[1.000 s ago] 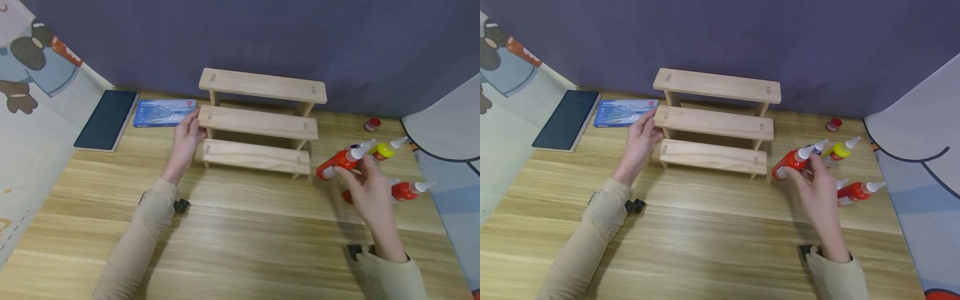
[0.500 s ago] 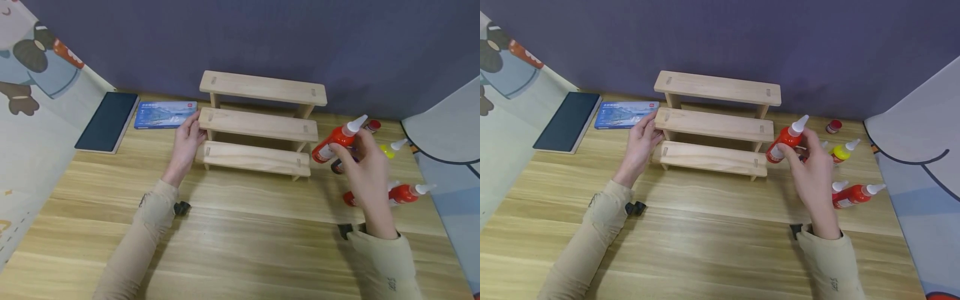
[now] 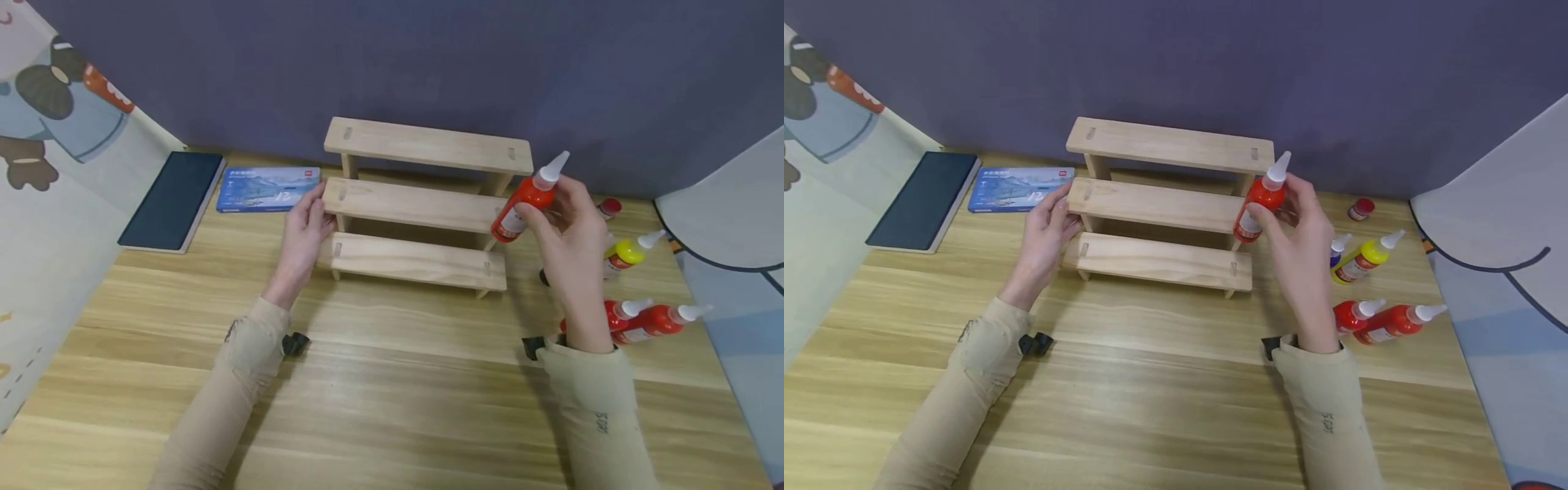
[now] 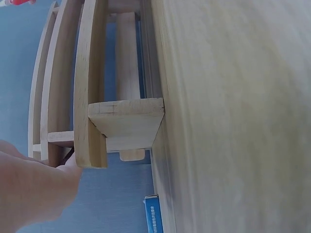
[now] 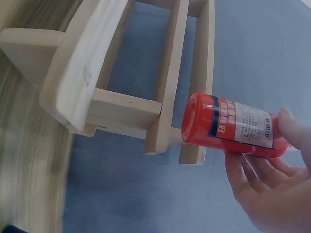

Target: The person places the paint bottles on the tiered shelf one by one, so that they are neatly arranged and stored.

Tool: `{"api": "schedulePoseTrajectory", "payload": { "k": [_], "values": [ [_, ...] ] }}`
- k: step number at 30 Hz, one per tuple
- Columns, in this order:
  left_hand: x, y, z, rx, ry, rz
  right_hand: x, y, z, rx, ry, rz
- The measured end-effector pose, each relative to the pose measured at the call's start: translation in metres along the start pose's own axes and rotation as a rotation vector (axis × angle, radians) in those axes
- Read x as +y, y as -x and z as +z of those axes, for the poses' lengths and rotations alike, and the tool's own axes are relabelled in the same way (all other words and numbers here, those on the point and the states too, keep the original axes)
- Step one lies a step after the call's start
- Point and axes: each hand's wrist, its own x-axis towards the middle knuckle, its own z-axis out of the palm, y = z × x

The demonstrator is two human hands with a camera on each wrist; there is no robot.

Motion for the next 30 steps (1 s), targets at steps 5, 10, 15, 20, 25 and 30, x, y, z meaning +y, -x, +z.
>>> {"api": "schedulePoseTrajectory", "payload": {
  "k": [5, 10, 15, 20, 25, 30],
  "values": [
    [0.0, 0.001, 0.0, -0.004, 0.0, 0.009, 0.003, -0.009, 0.006, 0.01, -0.04, 0.016],
    [0.001, 0.001, 0.001, -0.009, -0.019, 0.018, 0.009, -0.014, 0.013, 0.024, -0.064, 0.025],
    [0.002, 0.001, 0.0, -0.008, -0.023, 0.003, 0.012, -0.017, 0.016, 0.033, -0.083, 0.016],
    [0.002, 0.001, 0.0, -0.005, -0.018, -0.001, 0.013, -0.018, 0.017, 0.02, -0.069, 0.002],
    [0.001, 0.001, 0.0, -0.004, -0.011, 0.001, 0.014, -0.018, 0.017, 0.001, -0.068, -0.006],
    [0.0, 0.002, 0.0, -0.004, -0.009, -0.008, 0.018, -0.018, 0.018, -0.016, -0.072, 0.0]
  ]
}}
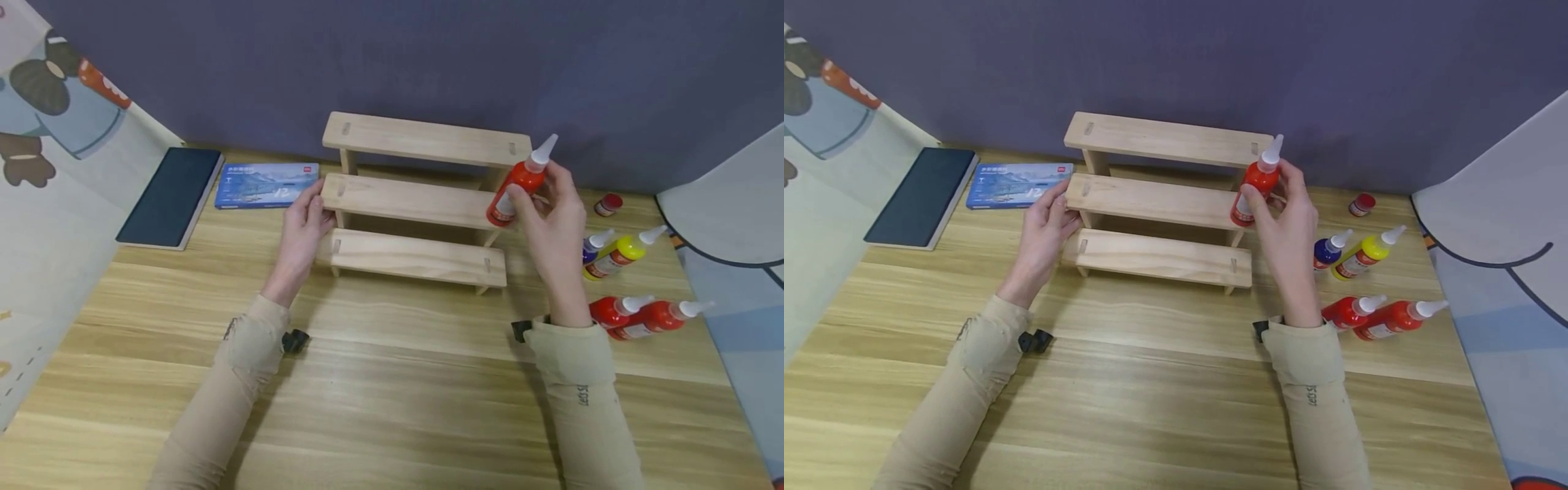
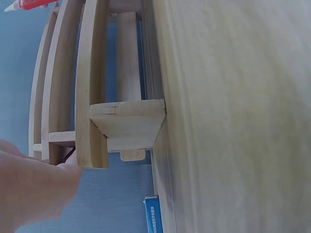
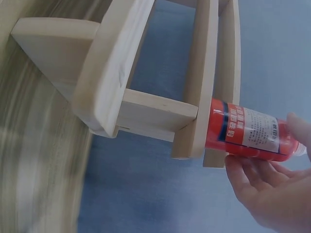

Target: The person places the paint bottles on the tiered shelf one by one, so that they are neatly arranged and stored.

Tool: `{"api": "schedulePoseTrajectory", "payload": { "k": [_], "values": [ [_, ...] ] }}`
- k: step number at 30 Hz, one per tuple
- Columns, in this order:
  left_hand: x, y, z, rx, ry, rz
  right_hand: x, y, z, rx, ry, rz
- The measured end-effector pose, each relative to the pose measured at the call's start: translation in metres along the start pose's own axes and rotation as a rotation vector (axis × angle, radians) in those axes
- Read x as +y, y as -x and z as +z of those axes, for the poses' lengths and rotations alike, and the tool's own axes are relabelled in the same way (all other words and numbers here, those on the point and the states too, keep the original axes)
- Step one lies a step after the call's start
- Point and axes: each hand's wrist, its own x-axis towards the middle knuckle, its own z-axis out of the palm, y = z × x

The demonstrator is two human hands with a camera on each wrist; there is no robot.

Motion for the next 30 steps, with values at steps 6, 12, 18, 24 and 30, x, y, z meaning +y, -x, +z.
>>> {"api": "schedulePoseTrajectory", "payload": {
  "k": [6, 12, 18, 24, 30],
  "values": [
    [0.002, 0.001, 0.0, 0.0, 0.003, -0.021, -0.002, 0.003, -0.005, 0.004, -0.039, -0.023],
    [0.003, 0.002, 0.0, -0.005, 0.015, -0.025, -0.008, 0.011, -0.018, 0.031, -0.05, -0.038],
    [0.003, 0.002, -0.002, -0.005, 0.03, -0.031, -0.009, 0.025, -0.036, 0.056, 0.043, -0.068],
    [0.001, 0.003, -0.002, -0.006, 0.029, -0.034, -0.01, 0.04, -0.057, 0.082, 0.077, -0.099],
    [0.002, 0.002, -0.002, -0.012, 0.022, -0.026, -0.002, 0.054, -0.075, 0.159, 0.091, -0.075]
  ]
}}
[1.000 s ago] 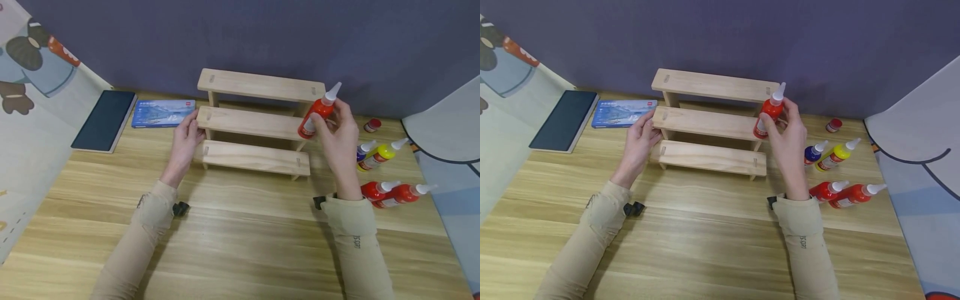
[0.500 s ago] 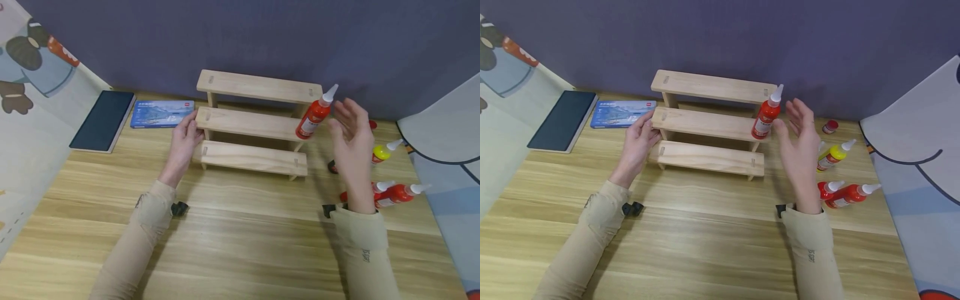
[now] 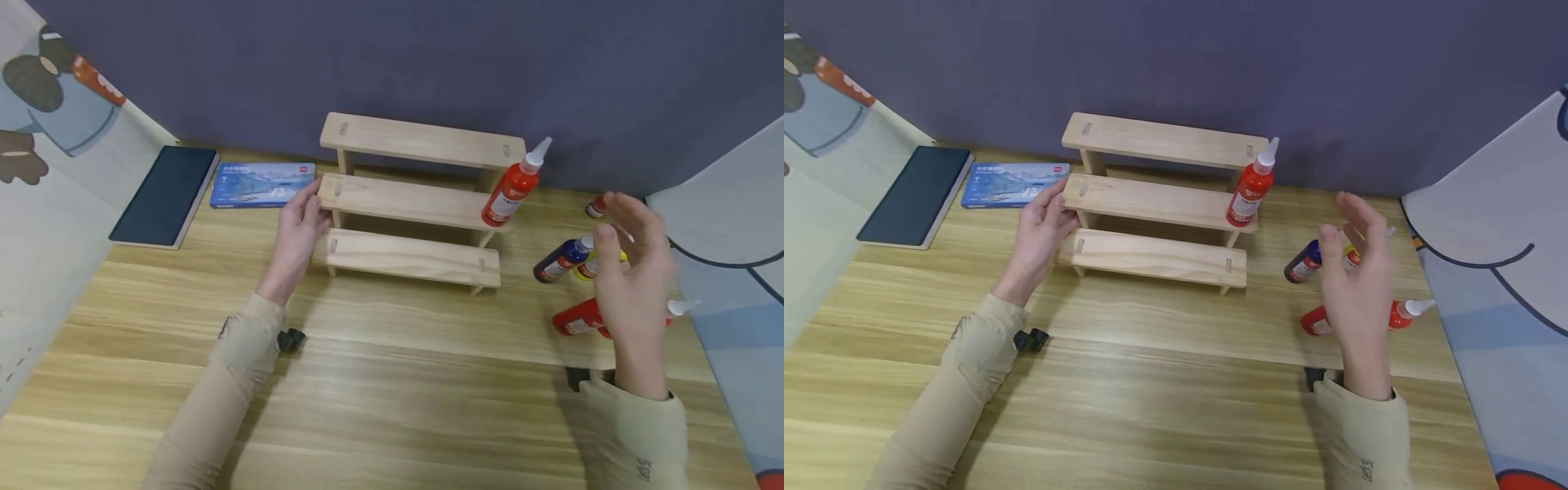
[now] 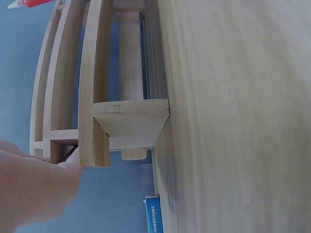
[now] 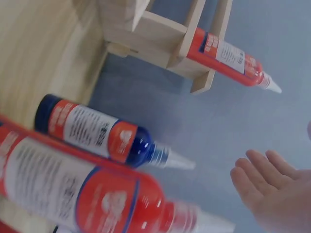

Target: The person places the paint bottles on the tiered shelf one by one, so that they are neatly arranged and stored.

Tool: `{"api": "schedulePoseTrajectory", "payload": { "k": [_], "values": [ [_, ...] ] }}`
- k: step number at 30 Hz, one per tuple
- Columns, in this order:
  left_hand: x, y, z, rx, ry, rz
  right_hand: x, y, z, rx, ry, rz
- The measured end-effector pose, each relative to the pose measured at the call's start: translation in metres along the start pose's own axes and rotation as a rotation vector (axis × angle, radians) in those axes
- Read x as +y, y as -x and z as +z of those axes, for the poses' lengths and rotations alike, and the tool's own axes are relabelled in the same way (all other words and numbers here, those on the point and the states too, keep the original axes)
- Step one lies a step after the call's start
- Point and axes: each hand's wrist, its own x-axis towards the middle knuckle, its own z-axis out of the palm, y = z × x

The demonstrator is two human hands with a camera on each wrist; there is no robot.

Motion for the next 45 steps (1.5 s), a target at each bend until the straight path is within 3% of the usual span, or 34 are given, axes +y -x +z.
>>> {"api": "schedulePoseTrajectory", "payload": {
  "k": [4, 14, 23, 32, 45],
  "values": [
    [0.0, 0.0, -0.001, -0.004, -0.003, -0.008, 0.008, 0.008, -0.011, 0.037, 0.018, 0.024],
    [0.0, 0.0, -0.001, -0.009, -0.015, 0.009, 0.028, 0.033, -0.028, 0.043, 0.09, 0.082],
    [-0.001, 0.0, 0.0, -0.004, -0.006, 0.02, 0.041, 0.046, -0.033, 0.014, 0.173, 0.134],
    [-0.002, 0.0, 0.0, -0.009, -0.011, 0.023, 0.051, 0.059, -0.041, -0.034, 0.259, 0.267],
    [-0.002, 0.0, 0.0, -0.003, -0.017, 0.016, 0.067, 0.069, -0.045, -0.098, 0.323, 0.365]
  ]
}}
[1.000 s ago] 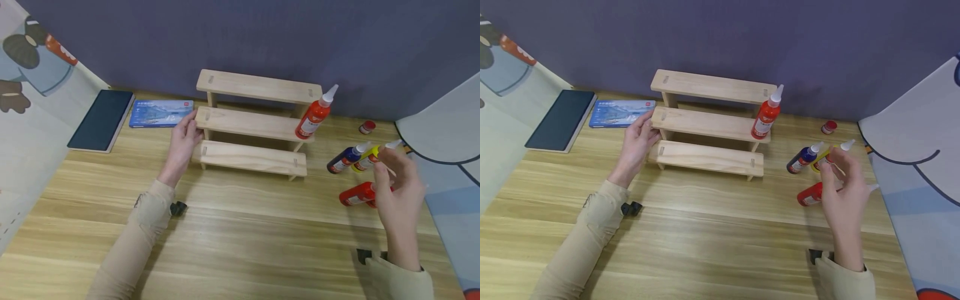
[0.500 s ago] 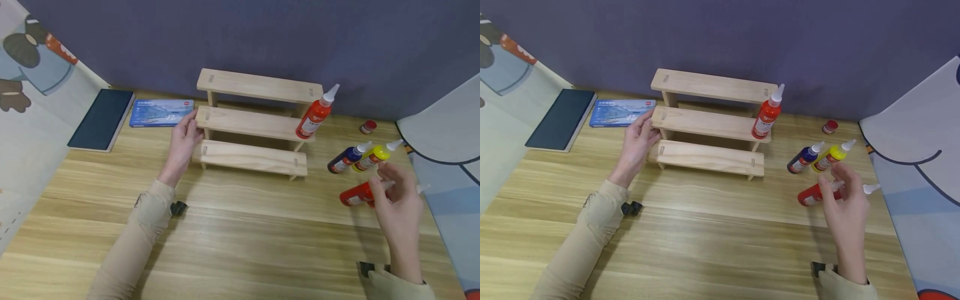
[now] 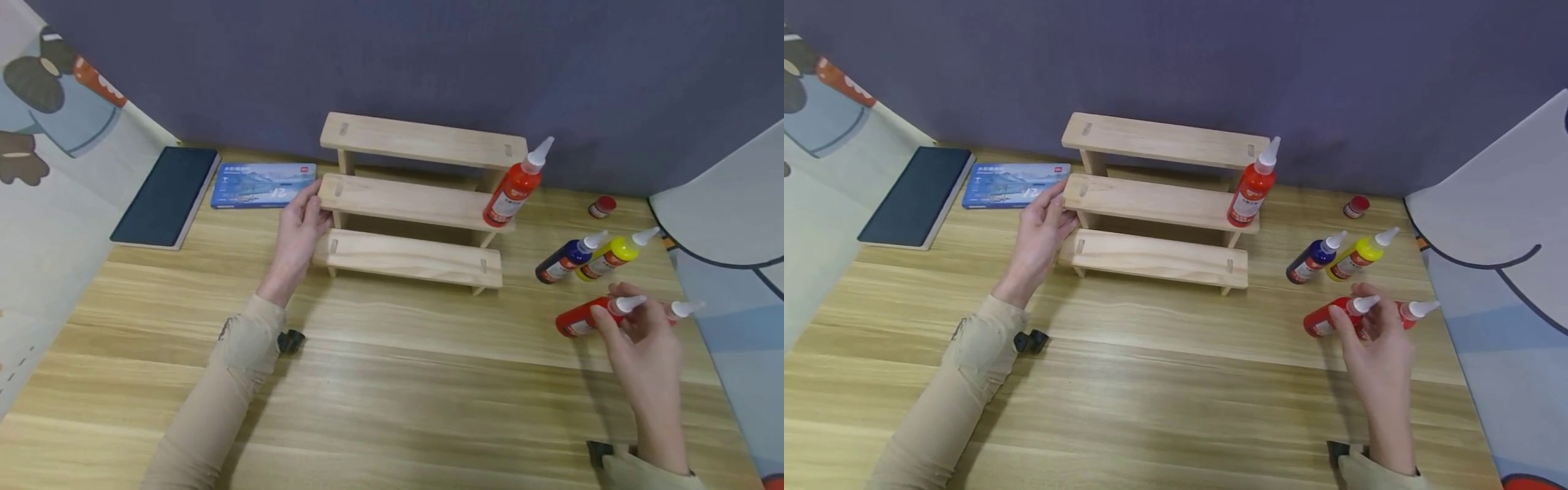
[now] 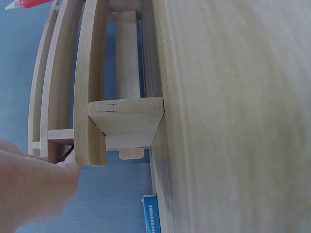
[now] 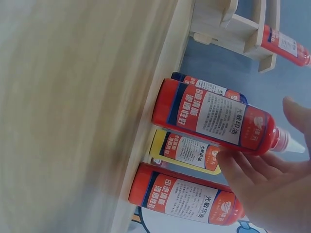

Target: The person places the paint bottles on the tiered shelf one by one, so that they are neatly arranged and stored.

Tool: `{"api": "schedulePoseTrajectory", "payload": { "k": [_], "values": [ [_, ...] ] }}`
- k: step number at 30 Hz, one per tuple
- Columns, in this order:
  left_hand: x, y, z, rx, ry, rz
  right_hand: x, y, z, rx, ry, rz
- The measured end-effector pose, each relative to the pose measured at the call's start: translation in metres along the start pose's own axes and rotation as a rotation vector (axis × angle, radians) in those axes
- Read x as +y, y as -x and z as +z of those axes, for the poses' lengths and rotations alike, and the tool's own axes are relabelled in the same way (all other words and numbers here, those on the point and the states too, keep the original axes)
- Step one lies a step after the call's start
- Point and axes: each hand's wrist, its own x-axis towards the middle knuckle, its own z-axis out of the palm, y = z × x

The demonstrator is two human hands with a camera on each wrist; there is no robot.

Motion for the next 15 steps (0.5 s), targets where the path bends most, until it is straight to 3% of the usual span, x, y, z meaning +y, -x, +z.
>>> {"api": "schedulePoseTrajectory", "payload": {
  "k": [15],
  "values": [
    [-0.0011, 0.0001, -0.0009, -0.008, 0.001, 0.003, 0.0047, -0.0009, -0.0006, -0.081, 0.103, -0.09]
  ]
}}
